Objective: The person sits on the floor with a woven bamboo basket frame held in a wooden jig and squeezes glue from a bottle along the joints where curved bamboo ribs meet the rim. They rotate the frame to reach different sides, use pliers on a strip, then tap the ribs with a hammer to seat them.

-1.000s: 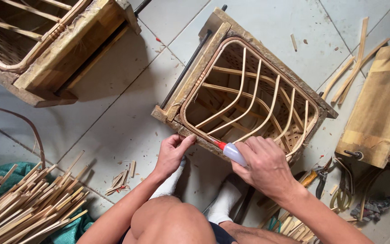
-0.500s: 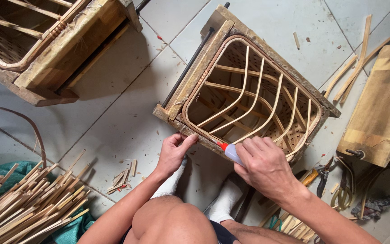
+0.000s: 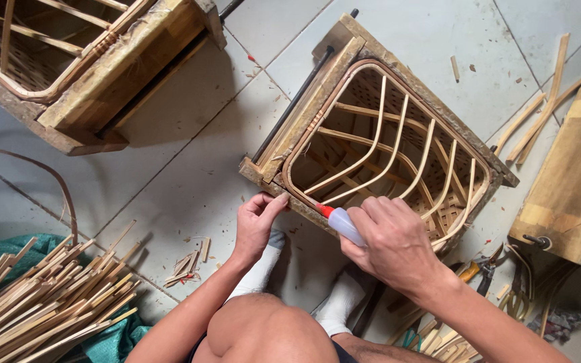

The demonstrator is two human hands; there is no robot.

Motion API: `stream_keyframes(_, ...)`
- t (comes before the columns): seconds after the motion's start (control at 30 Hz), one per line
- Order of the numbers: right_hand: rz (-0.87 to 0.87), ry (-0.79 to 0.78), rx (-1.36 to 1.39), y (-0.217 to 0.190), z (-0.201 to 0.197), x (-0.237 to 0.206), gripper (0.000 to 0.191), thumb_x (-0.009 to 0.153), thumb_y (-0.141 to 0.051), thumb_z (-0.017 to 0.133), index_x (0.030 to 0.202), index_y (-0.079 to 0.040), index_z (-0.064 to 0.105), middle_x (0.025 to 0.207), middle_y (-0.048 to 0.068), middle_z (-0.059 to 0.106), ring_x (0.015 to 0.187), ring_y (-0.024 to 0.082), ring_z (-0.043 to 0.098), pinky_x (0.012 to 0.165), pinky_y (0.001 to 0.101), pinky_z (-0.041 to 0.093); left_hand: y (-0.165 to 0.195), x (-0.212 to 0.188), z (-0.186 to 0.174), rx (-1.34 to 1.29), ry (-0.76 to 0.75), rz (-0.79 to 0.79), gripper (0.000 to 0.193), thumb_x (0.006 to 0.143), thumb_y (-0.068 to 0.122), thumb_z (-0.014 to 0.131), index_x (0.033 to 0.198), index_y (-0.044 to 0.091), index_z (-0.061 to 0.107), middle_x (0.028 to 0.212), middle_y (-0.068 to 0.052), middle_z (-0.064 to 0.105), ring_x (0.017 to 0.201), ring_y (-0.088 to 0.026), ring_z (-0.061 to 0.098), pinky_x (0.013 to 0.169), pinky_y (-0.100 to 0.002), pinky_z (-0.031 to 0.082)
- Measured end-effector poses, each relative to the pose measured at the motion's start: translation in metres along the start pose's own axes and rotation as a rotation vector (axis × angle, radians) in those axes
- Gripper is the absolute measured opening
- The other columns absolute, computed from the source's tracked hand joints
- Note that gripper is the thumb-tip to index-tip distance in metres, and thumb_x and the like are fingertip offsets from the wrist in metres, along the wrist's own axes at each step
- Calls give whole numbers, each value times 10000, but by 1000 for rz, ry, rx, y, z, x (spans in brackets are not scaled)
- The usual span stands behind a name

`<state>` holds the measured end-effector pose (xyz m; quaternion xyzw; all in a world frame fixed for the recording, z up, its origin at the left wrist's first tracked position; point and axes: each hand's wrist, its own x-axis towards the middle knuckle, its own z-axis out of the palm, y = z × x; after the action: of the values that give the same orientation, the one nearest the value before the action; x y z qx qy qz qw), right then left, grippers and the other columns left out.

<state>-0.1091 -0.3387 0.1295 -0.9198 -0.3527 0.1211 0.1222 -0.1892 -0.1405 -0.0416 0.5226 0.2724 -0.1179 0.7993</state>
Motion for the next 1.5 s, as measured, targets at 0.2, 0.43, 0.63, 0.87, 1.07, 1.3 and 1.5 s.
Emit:
stream_keyframes(0.2,-15,-41,-4,-4,5,18,263,658,-174,806,789,-33,628,706,93,540,669,258,558,649,409,470,2,8,-4,54,10,-18,252,932,220,739,852,-19,749,797,-42,739,727,-56,600,680,-232,482)
stream_keyframes(0.43,43,-160,-53,4,4,15,287,722,-210,827,886,-30,674,764,99,619,699,235,604,655,383,504,7,3,-13,218,31,155,216,935,207,737,835,15,735,782,-20,731,732,-88,636,690,-249,517)
stream_keyframes(0.63,-25,-6,-312,43,-14,39,340,889,-238,765,1185,-76,723,1032,104,726,904,226,670,797,379,554,40,15,-24,665,269,878,156,921,109,724,1065,67,682,1178,-93,665,1185,-240,589,1046,-402,463)
stream_keyframes(0.87,-284,125,-490,59,-18,95,317,946,-110,682,1262,-139,690,1204,45,706,1114,198,657,1080,402,468,56,43,-13,571,99,559,311,862,167,763,1153,79,698,1234,-99,664,1172,-251,606,1026,-382,460)
stream_keyframes(1.07,-389,100,-520,51,-20,115,317,932,-168,673,1247,-139,680,1197,31,670,1161,184,617,1142,401,404,51,45,-13,578,123,556,296,859,152,765,1139,76,704,1219,-101,667,1184,-262,604,1050,-392,445)
stream_keyframes(1.3,-490,67,-600,46,-19,123,249,956,-195,668,1190,-112,690,1119,12,663,1117,165,625,1142,395,393,52,46,-14,594,133,559,295,858,174,763,1131,79,702,1214,-98,670,1196,-264,597,1097,-413,402)
stream_keyframes(1.5,-398,120,-727,71,-35,125,255,983,-194,671,1238,-194,683,1186,-41,670,1158,135,616,1190,367,368,51,45,-17,589,122,534,289,856,175,755,1126,82,708,1214,-103,670,1204,-268,587,1100,-421,391)
